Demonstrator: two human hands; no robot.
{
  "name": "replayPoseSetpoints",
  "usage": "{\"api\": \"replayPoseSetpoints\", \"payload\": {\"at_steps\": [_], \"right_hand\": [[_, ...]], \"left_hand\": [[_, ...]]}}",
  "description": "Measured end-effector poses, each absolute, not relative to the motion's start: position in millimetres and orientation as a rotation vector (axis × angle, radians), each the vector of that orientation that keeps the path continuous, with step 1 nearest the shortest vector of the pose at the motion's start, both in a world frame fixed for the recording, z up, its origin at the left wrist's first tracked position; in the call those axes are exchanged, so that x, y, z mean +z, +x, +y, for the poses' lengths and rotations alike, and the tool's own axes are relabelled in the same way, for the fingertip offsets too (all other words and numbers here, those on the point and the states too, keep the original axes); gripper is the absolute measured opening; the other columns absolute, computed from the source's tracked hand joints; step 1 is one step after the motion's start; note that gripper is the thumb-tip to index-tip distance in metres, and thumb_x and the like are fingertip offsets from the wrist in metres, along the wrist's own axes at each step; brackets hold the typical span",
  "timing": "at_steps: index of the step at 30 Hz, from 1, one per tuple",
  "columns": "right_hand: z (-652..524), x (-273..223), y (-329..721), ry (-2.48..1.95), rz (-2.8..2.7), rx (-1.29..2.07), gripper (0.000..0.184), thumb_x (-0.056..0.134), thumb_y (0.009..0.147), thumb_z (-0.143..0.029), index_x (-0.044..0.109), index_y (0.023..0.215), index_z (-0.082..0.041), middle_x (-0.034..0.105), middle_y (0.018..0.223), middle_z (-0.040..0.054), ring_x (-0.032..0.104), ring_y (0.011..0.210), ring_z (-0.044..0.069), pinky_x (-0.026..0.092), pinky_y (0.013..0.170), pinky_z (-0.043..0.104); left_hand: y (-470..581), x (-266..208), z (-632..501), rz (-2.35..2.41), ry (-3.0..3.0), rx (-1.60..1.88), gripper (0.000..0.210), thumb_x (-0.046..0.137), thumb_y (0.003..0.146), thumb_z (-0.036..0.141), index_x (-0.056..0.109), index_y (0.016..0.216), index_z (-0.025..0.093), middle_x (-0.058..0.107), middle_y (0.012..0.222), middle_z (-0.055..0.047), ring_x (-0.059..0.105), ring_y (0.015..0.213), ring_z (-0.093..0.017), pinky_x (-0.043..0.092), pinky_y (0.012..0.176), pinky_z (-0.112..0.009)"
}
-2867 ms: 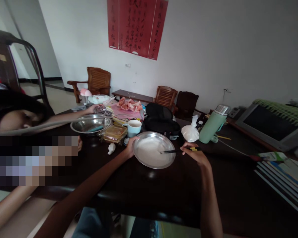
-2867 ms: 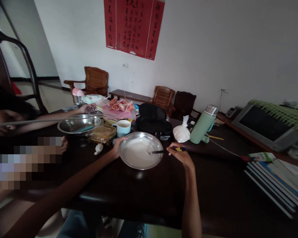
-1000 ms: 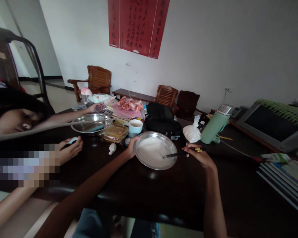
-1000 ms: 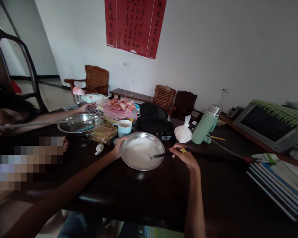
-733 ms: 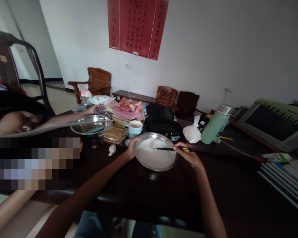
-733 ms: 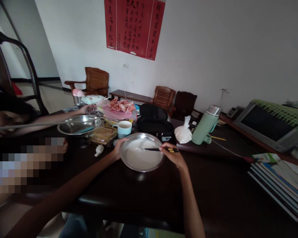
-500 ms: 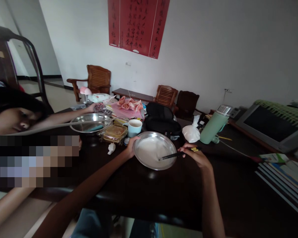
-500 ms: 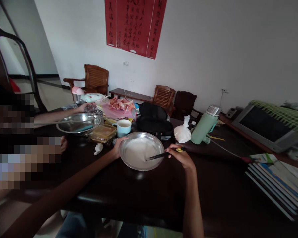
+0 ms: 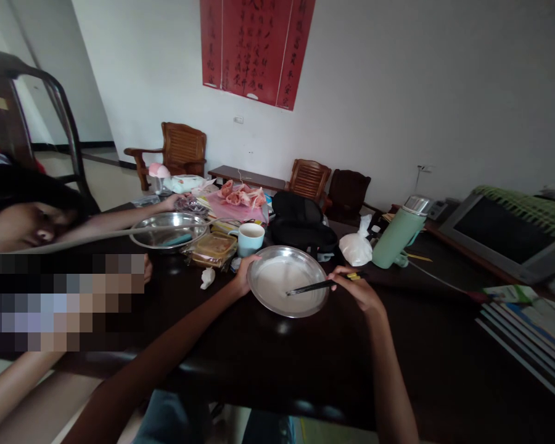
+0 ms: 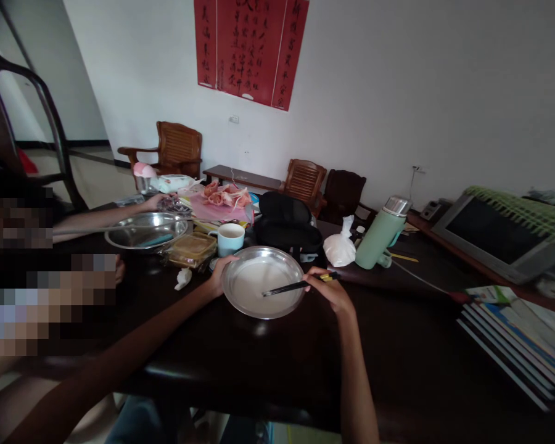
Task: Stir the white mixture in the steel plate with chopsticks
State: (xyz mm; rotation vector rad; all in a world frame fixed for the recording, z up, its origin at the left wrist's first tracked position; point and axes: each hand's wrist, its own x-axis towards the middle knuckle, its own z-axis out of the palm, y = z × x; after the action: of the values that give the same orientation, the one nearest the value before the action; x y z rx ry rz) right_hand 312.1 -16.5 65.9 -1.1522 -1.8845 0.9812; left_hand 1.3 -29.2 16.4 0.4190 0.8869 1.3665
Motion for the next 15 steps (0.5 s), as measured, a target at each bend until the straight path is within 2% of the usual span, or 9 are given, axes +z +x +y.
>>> {"api": "replayPoseSetpoints", "payload": {"at_steps": [5, 9, 15], "right_hand": [[-17, 66, 305, -1.165, -1.888, 0.899, 0.050, 0.071, 0.080, -0.076, 0.068, 0.075, -0.026, 0.071, 0.072, 0.0011, 0.066, 0.079, 0.026, 0.051, 0.080, 0.039], [-22, 76, 330, -1.189, -1.911, 0.817, 0.049, 0.074, 0.081, -0.071, 0.065, 0.064, -0.026, 0.070, 0.067, 0.0010, 0.066, 0.076, 0.026, 0.051, 0.081, 0.038], [-34, 75, 302, -1.067, -2.056, 0.968, 0.032, 0.075, 0.084, -0.057, 0.075, 0.077, -0.026, 0.076, 0.077, 0.0020, 0.070, 0.081, 0.026, 0.054, 0.078, 0.036]], "left_hand": [[1, 15, -28, 0.911, 0.409, 1.361, 0.011, 0.074, 0.081, 0.025, 0.072, 0.076, 0.015, 0.068, 0.063, -0.005, 0.061, 0.062, -0.019, 0.048, 0.064, -0.029], [2, 18, -30, 0.897, 0.419, 1.352, 0.011, 0.073, 0.080, 0.025, 0.073, 0.075, 0.015, 0.070, 0.063, -0.006, 0.062, 0.061, -0.021, 0.048, 0.064, -0.031], [2, 21, -31, 0.873, 0.420, 1.368, 0.011, 0.069, 0.083, 0.022, 0.074, 0.078, 0.015, 0.070, 0.063, -0.005, 0.062, 0.059, -0.019, 0.047, 0.062, -0.029]]}}
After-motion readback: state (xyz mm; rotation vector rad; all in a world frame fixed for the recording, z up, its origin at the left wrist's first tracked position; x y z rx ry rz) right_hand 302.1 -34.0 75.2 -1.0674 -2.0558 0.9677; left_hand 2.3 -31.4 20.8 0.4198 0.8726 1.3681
